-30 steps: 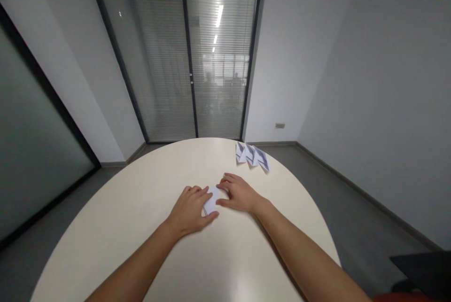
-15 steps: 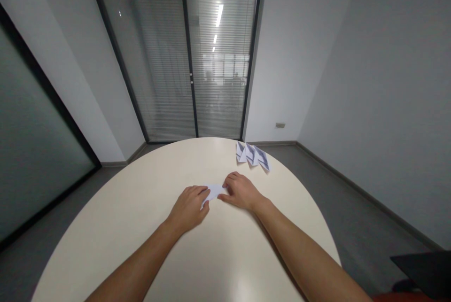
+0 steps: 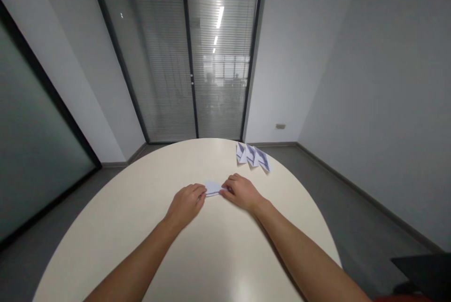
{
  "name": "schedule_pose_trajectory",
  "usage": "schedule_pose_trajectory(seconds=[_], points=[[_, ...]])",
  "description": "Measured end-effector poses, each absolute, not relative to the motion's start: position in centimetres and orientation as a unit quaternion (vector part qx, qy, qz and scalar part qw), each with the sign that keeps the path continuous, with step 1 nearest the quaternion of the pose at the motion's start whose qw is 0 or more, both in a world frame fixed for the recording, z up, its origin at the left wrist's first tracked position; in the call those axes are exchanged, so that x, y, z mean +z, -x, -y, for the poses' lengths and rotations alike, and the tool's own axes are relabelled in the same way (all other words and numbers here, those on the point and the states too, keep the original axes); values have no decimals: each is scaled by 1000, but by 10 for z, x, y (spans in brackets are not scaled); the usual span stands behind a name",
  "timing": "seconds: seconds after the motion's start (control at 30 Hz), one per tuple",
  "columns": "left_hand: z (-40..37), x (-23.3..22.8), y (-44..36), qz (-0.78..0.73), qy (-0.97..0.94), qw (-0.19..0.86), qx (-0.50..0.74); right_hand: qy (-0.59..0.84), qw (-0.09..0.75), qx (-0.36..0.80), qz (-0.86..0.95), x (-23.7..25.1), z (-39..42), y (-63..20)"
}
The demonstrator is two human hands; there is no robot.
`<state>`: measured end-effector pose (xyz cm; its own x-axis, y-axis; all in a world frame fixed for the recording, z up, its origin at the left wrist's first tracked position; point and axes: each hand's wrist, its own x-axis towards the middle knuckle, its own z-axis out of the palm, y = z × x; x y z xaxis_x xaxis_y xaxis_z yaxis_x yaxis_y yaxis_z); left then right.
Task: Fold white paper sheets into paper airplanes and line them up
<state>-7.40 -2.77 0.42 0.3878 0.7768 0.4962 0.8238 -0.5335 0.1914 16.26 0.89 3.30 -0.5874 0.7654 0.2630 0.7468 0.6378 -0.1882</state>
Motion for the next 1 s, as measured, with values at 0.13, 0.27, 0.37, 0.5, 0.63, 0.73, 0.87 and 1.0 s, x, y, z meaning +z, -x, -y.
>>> schedule_pose_trajectory(seconds=[0.13, 0.27, 0.37, 0.5, 0.63, 0.73, 0.87, 1.0], points=[[26, 3, 77, 501, 809, 16, -307, 434, 162, 27, 886, 34, -8, -162], [25, -1, 77, 514, 782, 7, -353, 448, 163, 35, 878, 34, -8, -162], [23, -1, 77, 519, 769, -6, -373, 462, 167, 48, 870, 33, -8, -160], [18, 1, 76, 525, 748, -31, -404, 471, 182, 65, 861, 30, -8, -156], [15, 1, 74, 535, 722, -58, -434, 478, 193, 71, 854, 26, -8, -154], [14, 1, 70, 536, 712, -81, -446, 476, 209, 105, 848, 21, -10, -153], [15, 3, 66, 520, 729, -83, -438, 470, 266, 160, 827, 15, -13, -151], [18, 6, 64, 479, 768, -74, -418, 441, 289, 217, 821, 13, -14, -149]])
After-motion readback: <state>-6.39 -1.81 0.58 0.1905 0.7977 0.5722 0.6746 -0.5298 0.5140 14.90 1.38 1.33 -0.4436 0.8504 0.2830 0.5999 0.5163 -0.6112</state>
